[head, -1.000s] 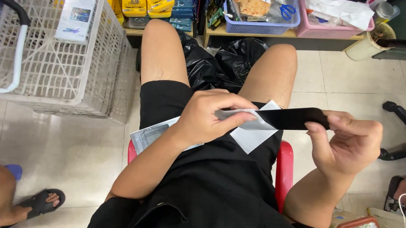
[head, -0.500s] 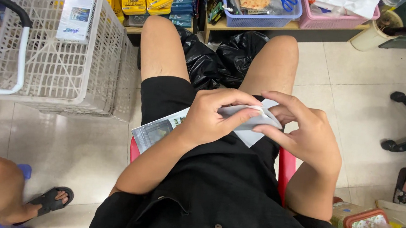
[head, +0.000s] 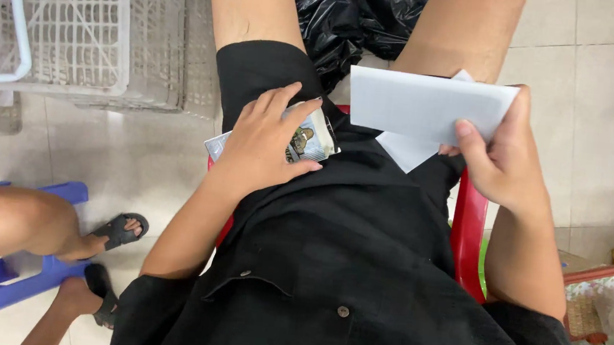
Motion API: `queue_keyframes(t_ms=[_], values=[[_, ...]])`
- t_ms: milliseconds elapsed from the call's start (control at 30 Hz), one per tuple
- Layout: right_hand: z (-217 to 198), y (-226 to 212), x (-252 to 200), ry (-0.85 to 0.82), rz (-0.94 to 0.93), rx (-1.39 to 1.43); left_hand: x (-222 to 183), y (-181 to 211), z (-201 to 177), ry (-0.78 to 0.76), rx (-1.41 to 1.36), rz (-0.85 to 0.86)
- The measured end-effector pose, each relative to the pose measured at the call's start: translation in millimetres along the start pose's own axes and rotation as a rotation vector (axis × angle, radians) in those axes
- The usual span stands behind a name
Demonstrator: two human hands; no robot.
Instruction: The recorder is unpacking and organizing mobile screen protectors and related accessories in a shop environment.
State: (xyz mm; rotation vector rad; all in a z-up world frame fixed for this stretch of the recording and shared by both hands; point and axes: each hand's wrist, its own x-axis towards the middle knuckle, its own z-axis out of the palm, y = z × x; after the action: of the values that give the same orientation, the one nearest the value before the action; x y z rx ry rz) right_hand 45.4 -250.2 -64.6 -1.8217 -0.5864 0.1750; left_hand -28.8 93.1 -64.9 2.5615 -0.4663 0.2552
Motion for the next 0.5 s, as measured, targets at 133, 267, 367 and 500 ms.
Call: queue_keyframes(t_ms=[133,267,367,500], values=[[33,-9,17,-0.070,0.019,0.036,-3,1,20,-0.010,0.155,-0.048],[48,-5,20,-0.121,0.006,-0.159,-9,1,26,-0.025,0.058,-0.110],[51,0,21,-0.113,0.004,-0.219,-4,5,17,0.018,-0.002,-0.127],[45,-7,18,-0.059,0.020,-0.151,2,15,7,0.162,-0.011,-0.044]])
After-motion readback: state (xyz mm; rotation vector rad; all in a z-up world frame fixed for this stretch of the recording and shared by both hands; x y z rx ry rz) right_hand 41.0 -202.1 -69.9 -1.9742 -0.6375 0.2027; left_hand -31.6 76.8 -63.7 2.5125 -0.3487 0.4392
